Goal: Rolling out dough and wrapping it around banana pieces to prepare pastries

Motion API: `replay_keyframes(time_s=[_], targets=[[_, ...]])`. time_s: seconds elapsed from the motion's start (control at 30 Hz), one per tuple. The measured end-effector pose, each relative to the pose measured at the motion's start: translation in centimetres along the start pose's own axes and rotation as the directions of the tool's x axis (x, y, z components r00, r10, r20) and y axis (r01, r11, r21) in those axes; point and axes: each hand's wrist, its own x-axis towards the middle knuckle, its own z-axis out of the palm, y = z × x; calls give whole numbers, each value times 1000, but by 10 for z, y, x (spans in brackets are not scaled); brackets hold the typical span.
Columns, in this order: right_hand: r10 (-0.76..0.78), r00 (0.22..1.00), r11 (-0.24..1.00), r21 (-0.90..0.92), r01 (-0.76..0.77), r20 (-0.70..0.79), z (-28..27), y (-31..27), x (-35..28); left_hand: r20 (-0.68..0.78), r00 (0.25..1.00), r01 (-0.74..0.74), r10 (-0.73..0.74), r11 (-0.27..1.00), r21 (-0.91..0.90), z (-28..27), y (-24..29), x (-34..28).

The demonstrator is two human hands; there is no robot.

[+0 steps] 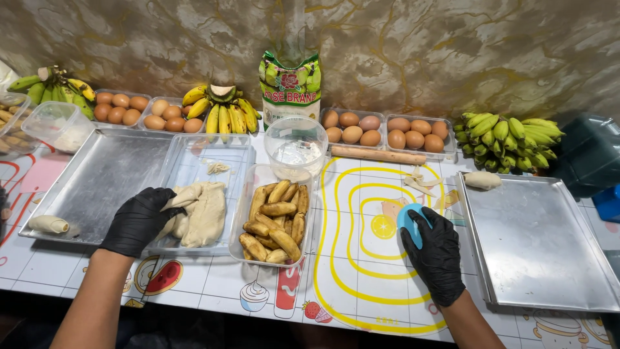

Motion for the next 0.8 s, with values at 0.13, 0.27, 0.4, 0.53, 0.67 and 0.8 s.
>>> replay_keyframes(time_s=[0.13, 0.27, 0.4, 0.53, 0.67, 0.8], targets=[[-2, 1000, 1000, 18, 3, -19, -1, -2, 0, 110, 991, 72, -70, 997, -6, -8, -2, 3], [108, 994, 987, -122, -109, -14, -2, -3, 1, 147, 974, 199, -172, 961, -192, -24, 38, -6], [124, 992, 979, -164, -122, 1, -5, -7, 3, -88, 993, 56, -74, 980, -193, 6, 59, 3], [98, 995, 983, -155, -96, 4, -1, 0, 3, -149, 977, 108, -153, 956, -274, 14, 62, 5], [134, 990, 988, -87, -131, 40, 2, 2, 2, -221, 967, 89, -129, 979, -185, 37, 42, 19], [180, 980, 984, -32, -177, 86, -2, 2, 6, -157, 966, 166, -203, 962, -217, 25, 44, 35]])
